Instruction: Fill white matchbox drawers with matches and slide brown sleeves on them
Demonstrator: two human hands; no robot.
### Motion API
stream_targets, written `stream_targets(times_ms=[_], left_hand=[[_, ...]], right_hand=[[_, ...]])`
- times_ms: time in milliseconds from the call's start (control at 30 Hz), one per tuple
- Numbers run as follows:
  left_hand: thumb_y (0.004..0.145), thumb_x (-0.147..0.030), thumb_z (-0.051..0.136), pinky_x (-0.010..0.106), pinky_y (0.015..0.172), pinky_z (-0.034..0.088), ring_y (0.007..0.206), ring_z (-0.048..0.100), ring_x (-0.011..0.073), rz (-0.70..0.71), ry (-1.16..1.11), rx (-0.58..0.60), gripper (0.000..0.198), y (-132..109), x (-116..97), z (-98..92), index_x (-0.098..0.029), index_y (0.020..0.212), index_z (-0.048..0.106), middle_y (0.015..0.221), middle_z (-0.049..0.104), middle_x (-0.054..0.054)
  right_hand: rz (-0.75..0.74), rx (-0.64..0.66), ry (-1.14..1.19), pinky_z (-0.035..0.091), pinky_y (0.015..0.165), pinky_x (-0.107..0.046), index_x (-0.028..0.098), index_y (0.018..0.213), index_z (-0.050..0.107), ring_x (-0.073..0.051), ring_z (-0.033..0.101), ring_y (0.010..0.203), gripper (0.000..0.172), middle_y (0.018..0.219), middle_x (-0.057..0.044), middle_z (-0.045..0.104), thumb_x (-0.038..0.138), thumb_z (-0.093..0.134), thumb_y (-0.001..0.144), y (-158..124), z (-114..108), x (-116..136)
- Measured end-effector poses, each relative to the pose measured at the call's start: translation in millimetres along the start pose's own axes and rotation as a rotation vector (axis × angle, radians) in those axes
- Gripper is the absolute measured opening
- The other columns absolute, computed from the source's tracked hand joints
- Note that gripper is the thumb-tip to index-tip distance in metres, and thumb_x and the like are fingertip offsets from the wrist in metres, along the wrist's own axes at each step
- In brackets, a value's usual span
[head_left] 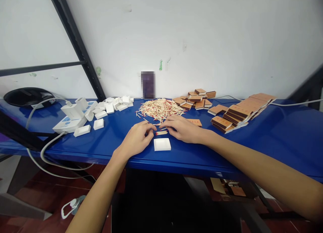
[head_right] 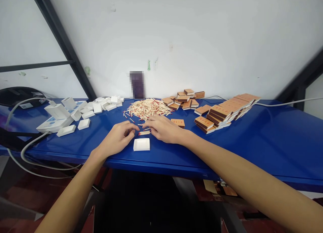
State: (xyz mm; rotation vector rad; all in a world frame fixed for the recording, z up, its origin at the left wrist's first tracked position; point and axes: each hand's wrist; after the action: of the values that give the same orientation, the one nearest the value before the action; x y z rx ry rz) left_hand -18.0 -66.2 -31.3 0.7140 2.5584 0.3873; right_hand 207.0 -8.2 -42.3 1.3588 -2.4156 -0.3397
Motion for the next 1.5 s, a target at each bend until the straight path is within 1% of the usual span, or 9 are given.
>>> stream_targets(times_ms=[133,267,367,467,767,1100,1233,1333,1500], left_hand=[[0.092,-0.017,0.042,0.03,0.072,0.043,0.079,0.058,0.0179,0.012,0.014,0.039,0.033,0.0,0.6,0.4,-0.02,0.104,0.073,0.086,0.061,0.005],[0.092,-0.014,0.042,0.031,0.075,0.044,0.084,0.059,0.0188,0.027,0.018,0.06,0.036,-0.4,1.4,0.7,-0.021,0.11,0.072,0.087,0.06,0.005],[0.091,-0.012,0.041,0.03,0.075,0.043,0.083,0.058,0.0186,0.034,0.031,0.075,0.039,-0.5,2.1,0.7,-0.022,0.112,0.072,0.085,0.057,0.004],[0.09,-0.012,0.041,0.031,0.074,0.043,0.082,0.057,0.0186,0.036,0.039,0.084,0.04,-0.3,2.8,0.9,-0.022,0.112,0.072,0.084,0.056,0.004],[0.09,-0.013,0.041,0.032,0.075,0.044,0.082,0.056,0.0188,0.039,0.046,0.082,0.042,-1.2,2.6,1.2,-0.023,0.119,0.069,0.085,0.055,0.004],[0.09,-0.013,0.041,0.032,0.077,0.045,0.083,0.057,0.019,0.022,0.05,0.098,0.043,-1.0,1.9,1.0,-0.023,0.121,0.069,0.086,0.055,0.004],[0.09,-0.013,0.041,0.032,0.077,0.045,0.083,0.056,0.0186,0.028,0.037,0.087,0.042,-0.9,1.6,1.3,-0.023,0.117,0.071,0.086,0.054,0.004],[0.091,-0.013,0.041,0.032,0.079,0.046,0.084,0.056,0.0186,0.03,0.03,0.076,0.042,-1.3,2.0,1.8,-0.022,0.118,0.071,0.088,0.055,0.005],[0.091,-0.012,0.04,0.031,0.079,0.046,0.083,0.056,0.0175,0.034,0.017,0.077,0.044,-2.2,1.5,1.2,-0.024,0.122,0.069,0.092,0.056,0.004]], right_hand=[[0.014,-0.055,0.056,0.044,0.083,-0.033,0.019,0.109,0.067,-0.02,0.059,0.094,0.028,0.1,-0.008,0.067,0.009,0.048,0.09,1.7,0.7,-0.6],[0.003,-0.091,0.099,0.044,0.079,-0.03,0.019,0.103,0.067,-0.018,0.06,0.088,0.025,0.097,-0.006,0.068,0.009,0.049,0.089,3.2,-1.0,1.5],[0.017,-0.084,0.087,0.043,0.075,-0.029,0.018,0.095,0.068,-0.017,0.059,0.083,0.022,0.092,-0.006,0.065,0.008,0.049,0.088,2.7,-2.6,3.5],[0.036,-0.045,0.066,0.042,0.074,-0.028,0.017,0.091,0.069,-0.016,0.057,0.082,0.022,0.092,-0.006,0.063,0.008,0.049,0.087,1.5,-3.9,5.1],[0.097,0.014,0.043,0.042,0.076,-0.031,0.019,0.095,0.073,-0.018,0.058,0.087,0.027,0.098,-0.007,0.063,0.01,0.05,0.087,0.9,-6.5,8.0],[0.076,0.029,0.057,0.043,0.077,-0.031,0.02,0.103,0.074,-0.018,0.059,0.087,0.031,0.099,-0.007,0.063,0.01,0.049,0.088,0.3,-3.9,5.6],[0.055,-0.002,0.045,0.042,0.077,-0.031,0.02,0.105,0.074,-0.018,0.058,0.087,0.032,0.097,-0.007,0.063,0.01,0.048,0.089,0.4,-2.7,5.3],[0.062,-0.042,0.03,0.042,0.076,-0.031,0.02,0.103,0.074,-0.018,0.058,0.084,0.03,0.096,-0.007,0.063,0.012,0.048,0.09,0.6,-2.5,4.7],[0.077,-0.029,0.026,0.044,0.081,-0.033,0.019,0.103,0.073,-0.02,0.059,0.091,0.028,0.101,-0.008,0.064,0.013,0.048,0.09,0.3,-1.3,2.8]])
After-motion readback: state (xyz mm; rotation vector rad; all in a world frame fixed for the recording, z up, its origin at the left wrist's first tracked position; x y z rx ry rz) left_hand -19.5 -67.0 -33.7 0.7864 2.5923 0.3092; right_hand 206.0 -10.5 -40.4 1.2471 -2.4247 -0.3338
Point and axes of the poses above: each hand's wrist, its own y-axis towards the middle knuckle, its own z-axis out of the palm, x = y × z
